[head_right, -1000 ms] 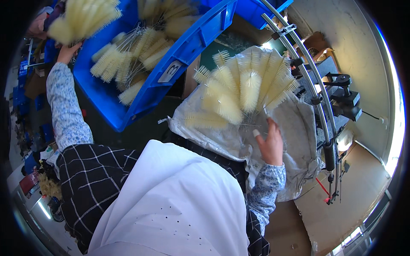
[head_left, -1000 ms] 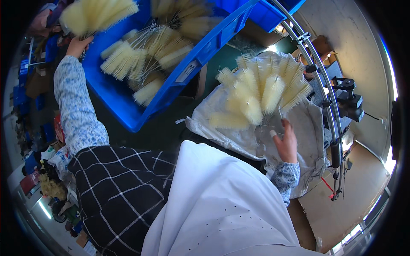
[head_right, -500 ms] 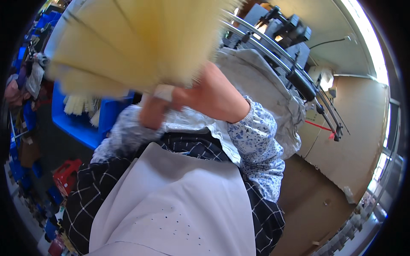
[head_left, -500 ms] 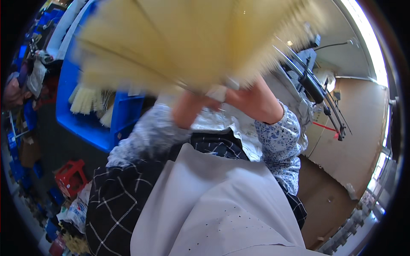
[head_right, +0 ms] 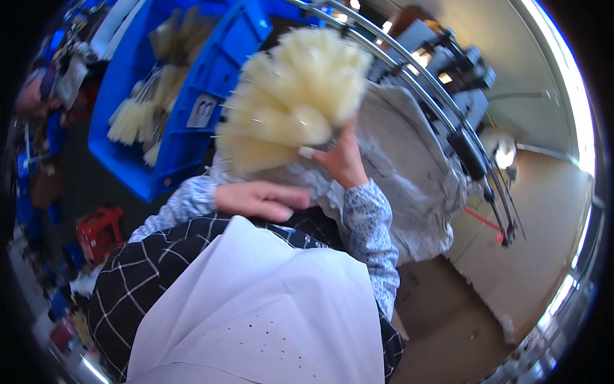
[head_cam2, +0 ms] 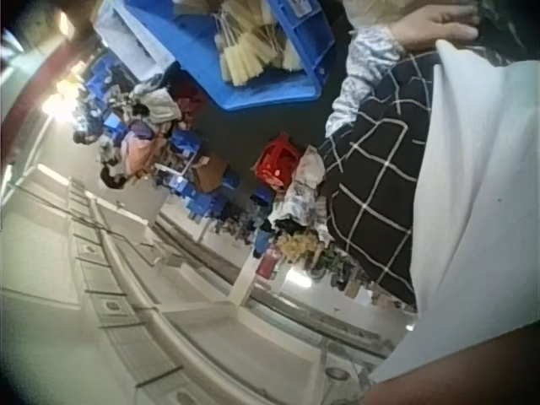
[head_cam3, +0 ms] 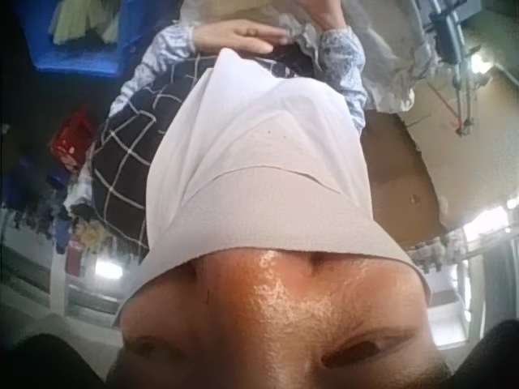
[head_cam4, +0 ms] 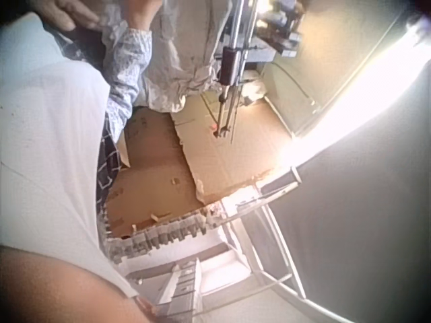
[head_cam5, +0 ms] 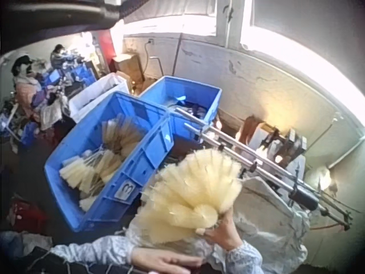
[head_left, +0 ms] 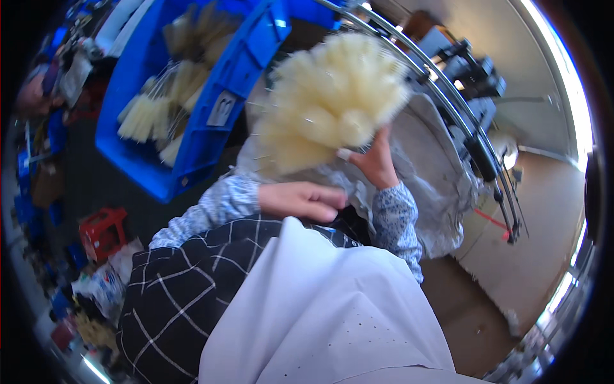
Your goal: Processing and assembling yellow industrial brushes using a machine in a manufacturing facility.
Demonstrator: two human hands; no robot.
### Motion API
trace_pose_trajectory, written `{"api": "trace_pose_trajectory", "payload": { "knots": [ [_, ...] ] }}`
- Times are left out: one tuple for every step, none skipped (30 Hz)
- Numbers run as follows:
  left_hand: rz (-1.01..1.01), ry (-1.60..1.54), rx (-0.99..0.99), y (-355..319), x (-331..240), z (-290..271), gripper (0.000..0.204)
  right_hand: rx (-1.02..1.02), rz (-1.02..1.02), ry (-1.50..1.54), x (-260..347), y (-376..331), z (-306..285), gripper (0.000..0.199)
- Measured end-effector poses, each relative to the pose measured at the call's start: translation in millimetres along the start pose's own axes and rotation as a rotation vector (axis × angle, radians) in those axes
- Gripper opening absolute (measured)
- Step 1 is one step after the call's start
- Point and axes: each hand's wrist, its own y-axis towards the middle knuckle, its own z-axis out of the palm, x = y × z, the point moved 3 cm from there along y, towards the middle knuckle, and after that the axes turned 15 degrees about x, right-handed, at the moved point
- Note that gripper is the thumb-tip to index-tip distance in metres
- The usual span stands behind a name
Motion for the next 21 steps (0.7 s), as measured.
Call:
{"api": "trace_pose_trajectory", "payload": {
  "knots": [
    [-0.053,-0.03,0.03,-27.2,-25.1,2.4,0.046,-0.047,0.025,0.105,-4.5,-6.3,8.2,0.092],
    [-0.111,-0.059,0.073,-56.0,-54.1,-0.4,0.046,-0.105,0.058,0.208,-15.4,-14.4,16.3,0.092],
    [-0.063,0.073,-0.141,-92.6,-76.3,-13.9,0.042,-0.085,0.043,0.217,-21.6,-16.6,26.3,0.092],
    [0.175,0.19,-0.468,-135.0,-75.6,-34.4,0.04,-0.145,0.038,0.239,-26.8,-18.1,34.3,0.092],
    [0.369,0.179,-0.834,-163.5,-76.0,-51.5,0.036,-0.206,0.052,0.234,-36.2,-25.6,33.3,0.092],
    [0.408,0.278,-1.053,-195.9,-83.2,-75.6,0.037,-0.189,0.048,0.242,-41.5,-28.4,34.9,0.092],
    [0.268,0.465,-1.227,-246.7,-66.9,-120.0,0.04,-0.218,0.074,0.09,-45.4,-30.5,33.3,0.091],
    [-0.01,0.619,-1.397,-291.7,-51.6,-156.2,0.047,-0.245,0.1,-0.06,-46.4,-30.6,34.1,0.091],
    [-0.216,0.773,-1.54,-339.2,-33.6,-178.4,0.055,-0.186,0.093,-0.152,-35.1,-25.0,34.7,0.092],
    [-0.411,0.919,-1.63,-363.8,-19.7,-209.6,0.063,-0.187,0.096,-0.158,-37.9,-27.3,37.1,0.092],
    [-0.407,0.913,-1.631,-366.8,-16.8,-226.9,0.063,-0.161,0.109,-0.019,-46.7,-30.3,41.2,0.093],
    [-0.686,0.989,-1.59,-361.8,-14.3,-245.4,0.07,-0.142,0.127,0.119,-53.4,-33.7,42.8,0.093],
    [-0.968,1.054,-1.527,-359.7,-9.6,-260.2,0.078,-0.052,0.171,0.208,-54.4,-37.5,44.8,0.094],
    [-0.967,1.049,-1.518,-360.2,-8.9,-273.2,0.078,-0.052,0.18,0.205,-54.1,-38.7,42.7,0.094],
    [-1.159,0.988,-1.44,-361.8,-5.5,-286.4,0.08,0.108,0.164,0.106,-52.2,-38.1,45.1,0.09],
    [-1.341,0.919,-1.348,-360.3,1.3,-296.3,0.082,0.27,0.153,0.002,-51.1,-39.7,45.9,0.086],
    [-1.337,0.915,-1.337,-362.1,6.0,-301.8,0.082,0.27,0.165,-0.002,-54.8,-41.4,44.2,0.086],
    [-1.366,0.879,-1.274,-370.4,13.0,-305.2,0.077,0.383,0.197,-0.186,-62.8,-43.0,47.6,0.079],
    [-1.386,0.857,-1.196,-371.4,17.1,-315.7,0.072,0.484,0.241,-0.372,-73.7,-47.6,49.1,0.072],
    [-1.411,0.837,-1.119,-367.0,18.8,-323.9,0.067,0.472,0.262,-0.371,-94.7,-58.1,53.0,0.072],
    [-1.441,0.938,-1.264,-348.2,12.3,-316.9,0.06,0.345,0.268,-0.473,-122.6,-72.6,56.5,0.061]
  ]
}}
